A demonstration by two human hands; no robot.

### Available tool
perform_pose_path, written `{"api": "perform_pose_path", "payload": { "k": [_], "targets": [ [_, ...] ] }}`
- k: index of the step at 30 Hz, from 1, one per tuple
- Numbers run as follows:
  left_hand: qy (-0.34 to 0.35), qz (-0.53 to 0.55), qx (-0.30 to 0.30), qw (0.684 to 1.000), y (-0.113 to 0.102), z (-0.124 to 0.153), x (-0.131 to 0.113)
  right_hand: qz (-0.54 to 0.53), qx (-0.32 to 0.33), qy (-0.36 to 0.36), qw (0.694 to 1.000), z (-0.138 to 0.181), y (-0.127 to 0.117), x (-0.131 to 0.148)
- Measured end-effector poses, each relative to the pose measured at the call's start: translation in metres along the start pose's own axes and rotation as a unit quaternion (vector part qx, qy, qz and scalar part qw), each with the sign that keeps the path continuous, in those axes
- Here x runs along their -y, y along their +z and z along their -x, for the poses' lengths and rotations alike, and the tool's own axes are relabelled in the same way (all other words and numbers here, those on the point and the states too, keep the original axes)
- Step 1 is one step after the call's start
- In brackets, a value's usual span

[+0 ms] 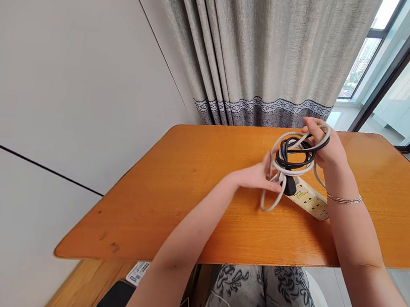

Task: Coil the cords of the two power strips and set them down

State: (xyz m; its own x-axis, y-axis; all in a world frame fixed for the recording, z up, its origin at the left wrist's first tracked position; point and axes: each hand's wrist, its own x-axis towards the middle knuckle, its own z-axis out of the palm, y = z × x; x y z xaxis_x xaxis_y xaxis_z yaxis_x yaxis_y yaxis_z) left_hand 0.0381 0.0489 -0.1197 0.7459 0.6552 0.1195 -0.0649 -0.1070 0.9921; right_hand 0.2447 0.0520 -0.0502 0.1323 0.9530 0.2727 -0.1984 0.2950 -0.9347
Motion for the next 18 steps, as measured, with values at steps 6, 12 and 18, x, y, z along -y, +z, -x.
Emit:
{"api": "perform_pose_path", "payload": {
  "k": [6,12,18],
  "targets": [
    [0.040,0.062,-0.032,0.997,0.029,-0.014,0.024,-0.090,-0.024,-0.023,0.995,0.003,0.015,-0.005],
    [0.042,0.114,-0.008,0.993,0.033,-0.008,0.017,-0.101,-0.042,-0.061,0.992,0.004,0.023,-0.021],
    [0.035,0.100,0.001,0.994,0.025,-0.004,0.001,-0.109,-0.056,-0.076,0.990,-0.009,0.010,-0.032]
  ]
}}
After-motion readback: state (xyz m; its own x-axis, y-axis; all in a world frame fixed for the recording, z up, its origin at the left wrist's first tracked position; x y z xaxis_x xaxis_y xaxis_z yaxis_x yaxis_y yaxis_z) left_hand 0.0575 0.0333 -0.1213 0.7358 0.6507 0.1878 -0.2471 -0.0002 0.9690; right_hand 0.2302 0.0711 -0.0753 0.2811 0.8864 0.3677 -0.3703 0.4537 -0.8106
